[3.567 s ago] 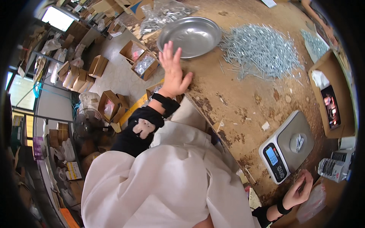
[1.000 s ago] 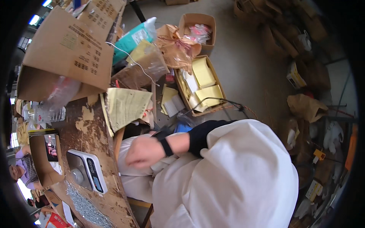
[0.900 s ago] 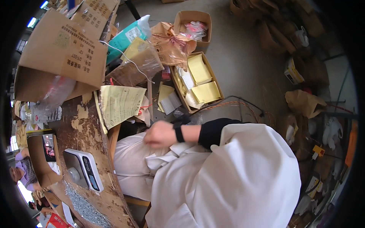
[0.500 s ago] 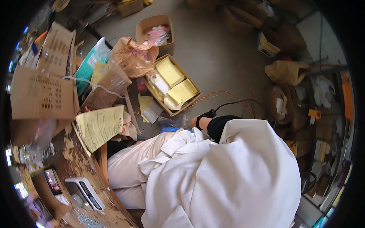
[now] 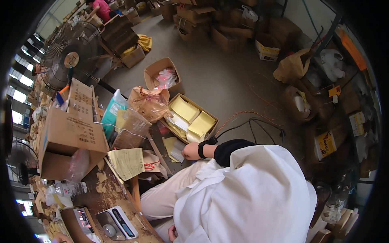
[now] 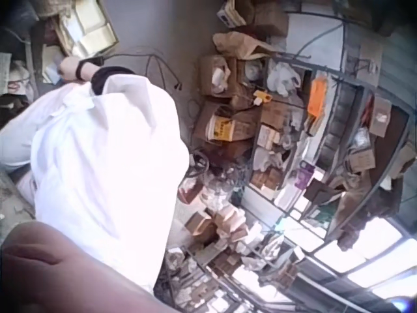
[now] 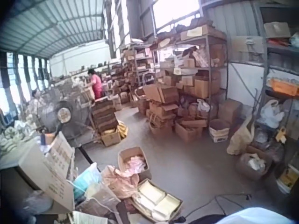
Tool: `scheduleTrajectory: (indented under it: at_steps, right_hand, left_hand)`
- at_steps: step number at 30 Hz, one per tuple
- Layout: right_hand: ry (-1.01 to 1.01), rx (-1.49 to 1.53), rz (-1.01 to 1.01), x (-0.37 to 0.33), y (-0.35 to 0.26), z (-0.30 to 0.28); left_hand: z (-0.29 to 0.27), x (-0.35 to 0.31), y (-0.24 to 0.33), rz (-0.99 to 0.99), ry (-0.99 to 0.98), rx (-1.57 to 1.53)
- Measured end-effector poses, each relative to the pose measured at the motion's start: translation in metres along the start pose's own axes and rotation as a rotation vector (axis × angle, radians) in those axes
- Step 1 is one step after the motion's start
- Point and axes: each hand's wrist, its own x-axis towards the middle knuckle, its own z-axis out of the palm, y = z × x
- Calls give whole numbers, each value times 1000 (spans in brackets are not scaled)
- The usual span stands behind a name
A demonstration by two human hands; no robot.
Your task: The person weighs small metal nails on a digital scale, then places them into small plastic bags. The person repeatedly scoops nails from a large pile on the table, measures them, and seals them in bags. A smartphone playing a video is visible on the table.
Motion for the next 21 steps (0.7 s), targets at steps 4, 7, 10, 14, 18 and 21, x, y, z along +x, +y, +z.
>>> scheduleTrajectory:
  at_steps: [4,7,10,14,18,21]
  right_hand:
    - [131,14,-131,14,-61,-11]
    - [228,84,-315,12,-93,-3]
    - [167,100,-452,5,-106,-2]
    - [195,77,-421,10,-106,-8]
    - [128,129,-550,21,-116,-22]
    - [213,165,-608,34,-138,-52]
  left_hand:
    - [9,11,12,18,91,-34]
    - [5,28,17,33,5,-21]
    - [-4,36,21,62,-54,4]
    - [-6,46,37,72,-36,-23]
    - [5,40,53,44,65,87]
    - [15,42,81,-29,130,82]
